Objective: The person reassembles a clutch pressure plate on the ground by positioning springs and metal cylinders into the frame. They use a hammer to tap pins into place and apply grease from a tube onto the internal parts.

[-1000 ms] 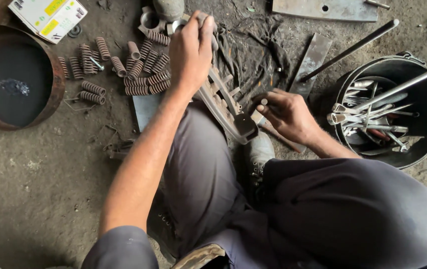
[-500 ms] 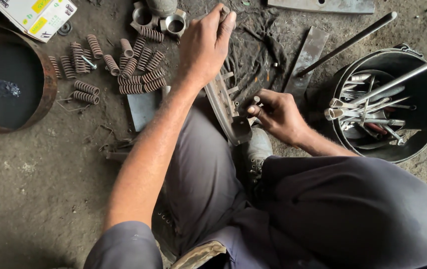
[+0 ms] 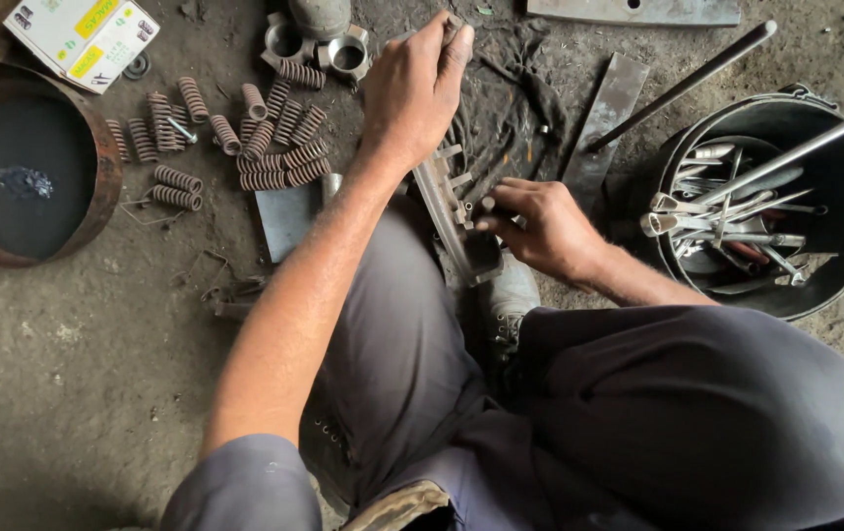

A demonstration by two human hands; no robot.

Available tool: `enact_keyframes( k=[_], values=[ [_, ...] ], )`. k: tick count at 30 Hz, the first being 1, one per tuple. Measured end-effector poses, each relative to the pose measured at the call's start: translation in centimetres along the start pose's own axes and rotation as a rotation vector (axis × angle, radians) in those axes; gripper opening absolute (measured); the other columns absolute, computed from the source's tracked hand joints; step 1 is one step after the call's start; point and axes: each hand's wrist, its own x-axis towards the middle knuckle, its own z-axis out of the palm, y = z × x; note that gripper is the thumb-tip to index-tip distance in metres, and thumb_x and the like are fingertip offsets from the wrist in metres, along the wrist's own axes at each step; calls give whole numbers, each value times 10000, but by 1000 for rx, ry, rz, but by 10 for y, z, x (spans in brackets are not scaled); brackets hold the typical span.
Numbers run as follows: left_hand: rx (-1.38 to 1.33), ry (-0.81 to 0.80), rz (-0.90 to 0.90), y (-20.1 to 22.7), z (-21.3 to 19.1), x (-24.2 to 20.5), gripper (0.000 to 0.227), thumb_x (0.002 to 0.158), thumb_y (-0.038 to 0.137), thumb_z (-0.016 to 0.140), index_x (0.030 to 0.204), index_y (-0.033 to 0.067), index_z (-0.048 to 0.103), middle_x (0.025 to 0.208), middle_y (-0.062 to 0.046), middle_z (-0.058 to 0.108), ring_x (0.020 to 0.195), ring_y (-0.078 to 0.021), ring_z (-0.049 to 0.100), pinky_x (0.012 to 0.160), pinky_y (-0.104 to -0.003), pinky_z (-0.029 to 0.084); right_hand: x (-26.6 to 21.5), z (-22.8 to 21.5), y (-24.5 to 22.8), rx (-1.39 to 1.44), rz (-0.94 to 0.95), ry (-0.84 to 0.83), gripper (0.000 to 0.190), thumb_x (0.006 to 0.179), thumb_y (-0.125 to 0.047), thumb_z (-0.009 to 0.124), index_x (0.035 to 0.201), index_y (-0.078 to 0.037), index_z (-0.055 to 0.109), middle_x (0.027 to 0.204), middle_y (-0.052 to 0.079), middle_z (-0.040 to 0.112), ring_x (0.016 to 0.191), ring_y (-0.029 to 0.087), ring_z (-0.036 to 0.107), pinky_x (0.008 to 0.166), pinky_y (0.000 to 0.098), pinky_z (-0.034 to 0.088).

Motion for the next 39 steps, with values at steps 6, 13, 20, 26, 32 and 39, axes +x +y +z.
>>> enact_keyframes(
  k=[6, 13, 20, 26, 32, 39],
  values=[
    [40, -48, -58, 1, 5, 2, 367, 1120, 356, 505, 879, 120, 649, 560, 42, 496, 427, -70, 373, 385, -264, 283, 1, -6, 3, -40, -117, -33, 221, 823, -136, 816, 936, 20, 708, 865, 158, 670, 778, 368, 666, 642, 446, 537],
    [135, -42, -37, 1, 12, 2, 329, 1079, 354, 519, 1067, 65, 678, 552, 54, 556, 406, -39, 433, 363, -243, 357, 2, -3, 12, 45, -124, -105, 201, 846, -125, 826, 865, 19, 687, 835, 166, 654, 763, 385, 660, 630, 457, 512],
    [192, -132, -141, 6, 13, -1, 345, 1094, 363, 509, 853, 149, 631, 544, 63, 459, 423, -86, 359, 387, -294, 325, -7, 4, 17, 29, -201, -20, 218, 828, -158, 842, 876, 7, 708, 827, 151, 653, 752, 380, 655, 614, 450, 513],
    [192, -138, -115, 9, 18, 7, 344, 1093, 353, 507, 827, 166, 622, 538, 87, 465, 422, -62, 371, 406, -272, 347, -15, 5, 24, -21, -184, 50, 223, 816, -183, 864, 880, -5, 745, 785, 125, 649, 752, 329, 649, 615, 430, 518],
    [166, -165, -154, 15, 24, 9, 335, 1088, 333, 500, 829, 161, 626, 539, 85, 492, 411, -58, 391, 380, -258, 349, -21, 8, 32, 42, -234, 75, 222, 817, -171, 856, 938, -13, 759, 847, 126, 673, 785, 315, 661, 649, 413, 538],
    [149, -120, -124, 16, 26, 6, 303, 1080, 318, 513, 870, 147, 647, 553, 65, 514, 411, -57, 407, 362, -276, 339, -28, 7, 40, 58, -106, 59, 262, 784, -221, 879, 926, -26, 776, 839, 126, 689, 745, 306, 674, 630, 398, 540]
  ],
)
